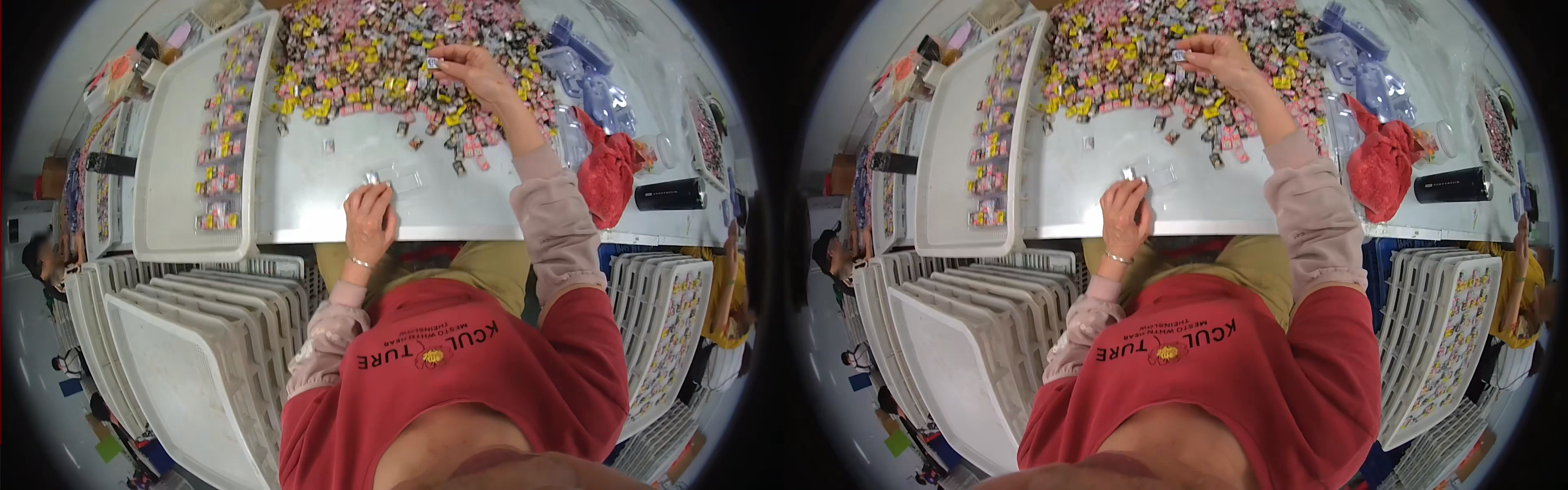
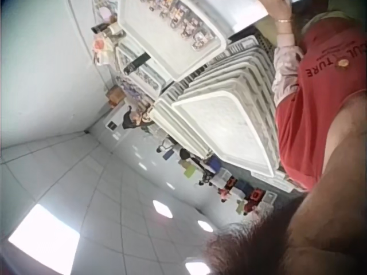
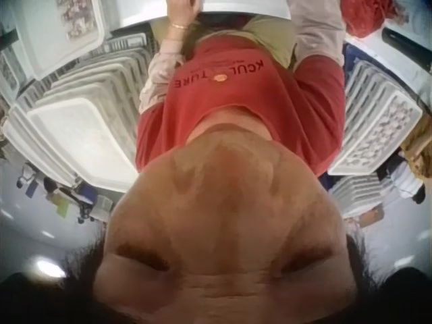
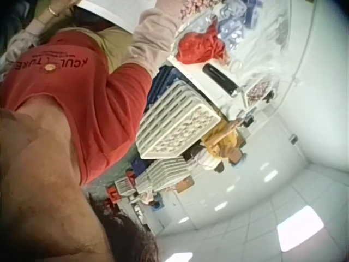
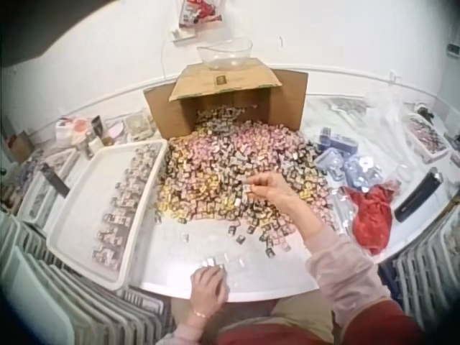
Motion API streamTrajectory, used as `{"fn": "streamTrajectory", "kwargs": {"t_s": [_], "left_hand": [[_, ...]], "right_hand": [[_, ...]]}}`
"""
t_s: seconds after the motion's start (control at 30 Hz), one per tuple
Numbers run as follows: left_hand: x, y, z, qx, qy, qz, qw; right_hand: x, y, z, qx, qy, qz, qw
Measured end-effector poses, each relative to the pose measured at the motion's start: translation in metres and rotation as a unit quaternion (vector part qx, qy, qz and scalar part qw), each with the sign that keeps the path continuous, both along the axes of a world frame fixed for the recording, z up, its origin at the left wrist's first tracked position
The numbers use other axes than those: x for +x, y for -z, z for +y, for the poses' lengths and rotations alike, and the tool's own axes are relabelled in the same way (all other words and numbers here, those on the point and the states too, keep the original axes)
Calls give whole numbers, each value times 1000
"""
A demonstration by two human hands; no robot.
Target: Sorting and placing small colorful plastic toy components into blister trays.
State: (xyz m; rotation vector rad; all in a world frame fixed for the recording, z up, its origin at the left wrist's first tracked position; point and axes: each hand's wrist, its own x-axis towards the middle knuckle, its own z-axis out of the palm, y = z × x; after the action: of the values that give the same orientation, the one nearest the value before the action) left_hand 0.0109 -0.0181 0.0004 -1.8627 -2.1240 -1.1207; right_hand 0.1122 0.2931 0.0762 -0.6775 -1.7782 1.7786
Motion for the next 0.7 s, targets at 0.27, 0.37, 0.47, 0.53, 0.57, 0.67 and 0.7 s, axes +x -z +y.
{"fn": "streamTrajectory", "kwargs": {"t_s": [0.27,0.37,0.47,0.53,0.57,0.67,0.7], "left_hand": [[-5,1,9,32,18,-5,999],[-5,3,6,26,15,-3,1000],[-4,2,4,26,14,-3,1000],[-3,2,4,28,12,-3,1000],[-3,1,3,27,10,-8,1000],[-3,0,3,26,11,-16,999],[-4,0,2,26,11,-18,999]], "right_hand": [[6,25,-82,190,-207,-86,956],[-4,36,-106,279,-256,-171,910],[-10,48,-123,314,-245,-151,905],[-12,53,-130,357,-222,-159,893],[-11,60,-134,356,-224,-159,893],[-1,70,-140,426,-123,-90,892],[3,66,-137,348,-96,-83,929]]}}
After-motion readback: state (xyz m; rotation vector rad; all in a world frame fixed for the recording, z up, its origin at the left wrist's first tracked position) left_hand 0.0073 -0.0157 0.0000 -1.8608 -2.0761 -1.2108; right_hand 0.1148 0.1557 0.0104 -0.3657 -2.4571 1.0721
